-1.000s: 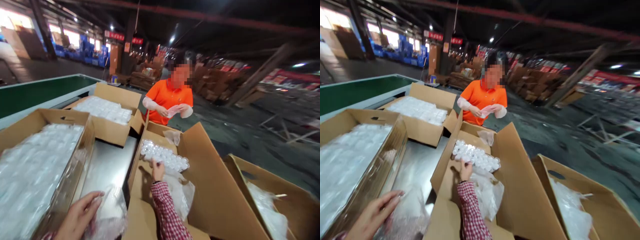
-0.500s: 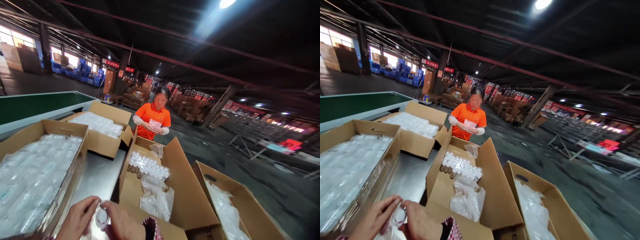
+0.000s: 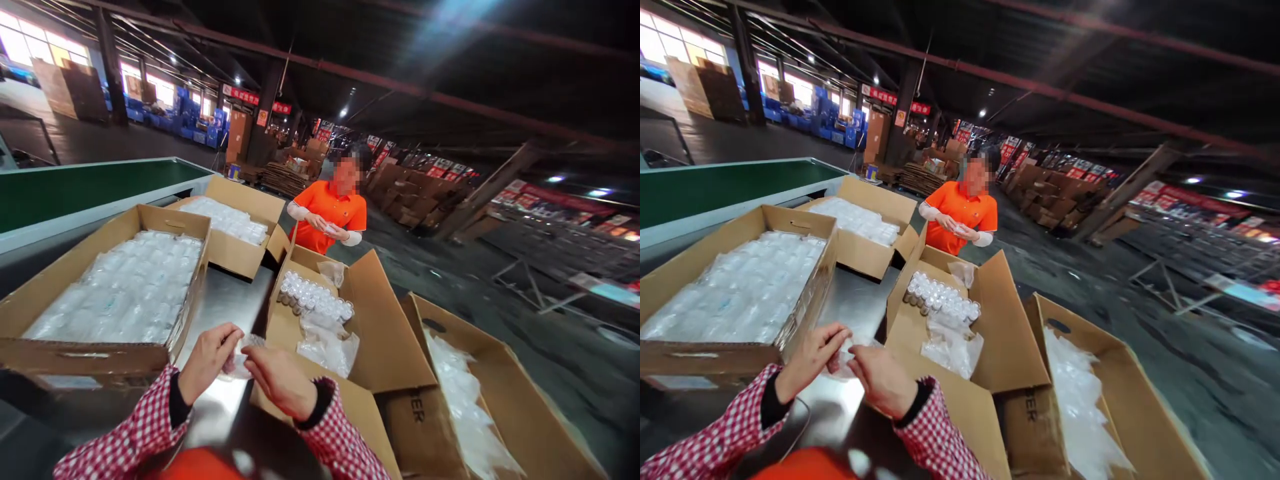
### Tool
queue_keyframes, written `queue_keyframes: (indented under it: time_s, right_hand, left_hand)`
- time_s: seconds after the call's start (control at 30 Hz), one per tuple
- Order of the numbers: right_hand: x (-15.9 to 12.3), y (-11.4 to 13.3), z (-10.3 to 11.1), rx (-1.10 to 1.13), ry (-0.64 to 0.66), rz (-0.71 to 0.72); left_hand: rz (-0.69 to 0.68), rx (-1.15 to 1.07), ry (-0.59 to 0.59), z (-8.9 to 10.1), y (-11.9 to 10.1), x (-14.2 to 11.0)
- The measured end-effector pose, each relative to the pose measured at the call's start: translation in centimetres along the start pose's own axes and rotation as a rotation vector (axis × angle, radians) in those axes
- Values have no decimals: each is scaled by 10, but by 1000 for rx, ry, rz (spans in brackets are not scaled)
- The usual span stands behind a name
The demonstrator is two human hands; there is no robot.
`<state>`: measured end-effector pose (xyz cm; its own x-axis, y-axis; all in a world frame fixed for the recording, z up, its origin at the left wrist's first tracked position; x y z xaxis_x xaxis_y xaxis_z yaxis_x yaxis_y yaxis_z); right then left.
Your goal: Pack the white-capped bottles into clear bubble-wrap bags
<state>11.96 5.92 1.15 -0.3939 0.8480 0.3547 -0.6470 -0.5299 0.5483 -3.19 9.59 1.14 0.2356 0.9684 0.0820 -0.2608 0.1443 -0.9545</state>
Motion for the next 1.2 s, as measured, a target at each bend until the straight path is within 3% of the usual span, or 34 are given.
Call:
queue_keyframes:
  time_s: [0.07,0.13,0.27,0.37,0.47,0.57,0.7,0.77,0.93,1.0,1.07,1.13,1.2]
  right_hand:
    - [-15,-15,16,207,-140,-106]
    - [-28,-39,12,398,-238,-215]
    - [-27,-71,-46,643,-163,-341]
    - [-10,-61,-64,688,-199,-401]
    - [7,-30,-41,690,-189,-282]
    - [21,-4,-11,514,-46,-78]
    - [35,8,-2,302,61,68]
    - [40,8,-3,336,-28,48]
    - [38,-5,0,376,-441,-184]
    - [35,-9,2,412,-568,-261]
    - [33,-9,0,456,-627,-308]
    - [29,-8,-5,516,-623,-361]
    - [22,-6,-9,585,-564,-416]
  left_hand:
    - [19,-59,-1,8,-4,2]
    - [25,-110,1,16,-10,6]
    - [22,-165,10,26,-26,11]
    - [21,-207,7,37,-35,8]
    - [22,-260,-34,53,-37,2]
    - [26,-295,-60,65,-32,-1]
    - [24,-260,-67,71,-27,-2]
    - [12,-270,-91,76,-26,-5]
    - [-67,-387,-169,100,-19,-16]
    - [-51,-389,-104,100,-10,-20]
    - [18,-325,63,89,0,-23]
    - [103,-344,242,70,8,-28]
    - [182,-506,300,53,13,-30]
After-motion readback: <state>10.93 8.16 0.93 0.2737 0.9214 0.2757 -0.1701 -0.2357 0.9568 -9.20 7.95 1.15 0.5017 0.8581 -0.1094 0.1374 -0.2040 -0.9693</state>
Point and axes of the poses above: each hand's wrist, its own x-axis towards the middle knuckle, its own z-axis out of the back of the hand, y = z × x, the point moved 4 cm from there along x, towards the middle knuckle, and after that the axes turned 6 degrees about -y, right-handed, at the moved point
